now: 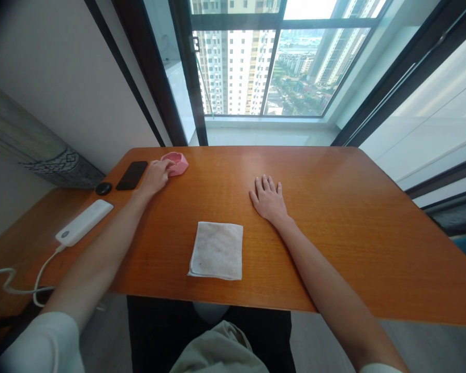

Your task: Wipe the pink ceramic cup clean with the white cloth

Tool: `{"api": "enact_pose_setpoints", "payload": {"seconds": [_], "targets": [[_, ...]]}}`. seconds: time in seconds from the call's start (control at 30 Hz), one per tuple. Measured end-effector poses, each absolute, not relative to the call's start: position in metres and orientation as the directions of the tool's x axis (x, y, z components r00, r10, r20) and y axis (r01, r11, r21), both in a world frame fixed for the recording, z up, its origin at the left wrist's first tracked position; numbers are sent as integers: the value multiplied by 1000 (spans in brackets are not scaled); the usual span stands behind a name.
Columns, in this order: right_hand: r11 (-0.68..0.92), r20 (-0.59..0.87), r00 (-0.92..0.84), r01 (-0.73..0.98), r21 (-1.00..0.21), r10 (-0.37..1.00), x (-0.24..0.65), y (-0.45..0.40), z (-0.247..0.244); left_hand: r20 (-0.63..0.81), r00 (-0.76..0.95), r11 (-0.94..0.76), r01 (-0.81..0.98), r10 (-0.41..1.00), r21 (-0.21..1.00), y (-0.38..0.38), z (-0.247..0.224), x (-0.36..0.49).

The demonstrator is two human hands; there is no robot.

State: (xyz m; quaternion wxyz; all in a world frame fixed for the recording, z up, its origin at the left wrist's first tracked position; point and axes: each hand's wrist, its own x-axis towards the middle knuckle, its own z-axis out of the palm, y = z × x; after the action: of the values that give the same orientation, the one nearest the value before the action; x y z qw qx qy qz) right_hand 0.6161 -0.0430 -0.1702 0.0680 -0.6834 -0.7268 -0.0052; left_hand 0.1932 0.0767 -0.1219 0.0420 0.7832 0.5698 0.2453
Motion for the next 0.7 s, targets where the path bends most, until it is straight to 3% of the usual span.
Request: {"api": "enact_pose_setpoints", "payload": {"seconds": [0.13,0.23,0.3,0.4,0.47,0.57,0.7], "targets": [[59,102,-52,996,-70,993,615,-43,-169,363,131,-270,891,922,365,82,-112,203],[59,103,-52,996,-67,993,615,-43,-169,405,158,-321,870,901,375,28,-109,247],[60,104,-53,996,-67,993,615,-43,-170,405,328,-492,765,853,416,-35,-113,287],[65,109,-58,996,-63,992,617,-43,-172,298,725,-782,542,621,309,-134,-125,334],[69,111,-62,996,-62,992,618,-42,-173,203,818,-834,482,538,269,-176,-135,346],[71,107,-63,995,-73,992,620,-42,-175,149,803,-810,540,577,229,-184,-147,329],[72,100,-63,993,-89,993,621,-43,-174,44,699,-691,693,714,204,-137,-150,262]]}}
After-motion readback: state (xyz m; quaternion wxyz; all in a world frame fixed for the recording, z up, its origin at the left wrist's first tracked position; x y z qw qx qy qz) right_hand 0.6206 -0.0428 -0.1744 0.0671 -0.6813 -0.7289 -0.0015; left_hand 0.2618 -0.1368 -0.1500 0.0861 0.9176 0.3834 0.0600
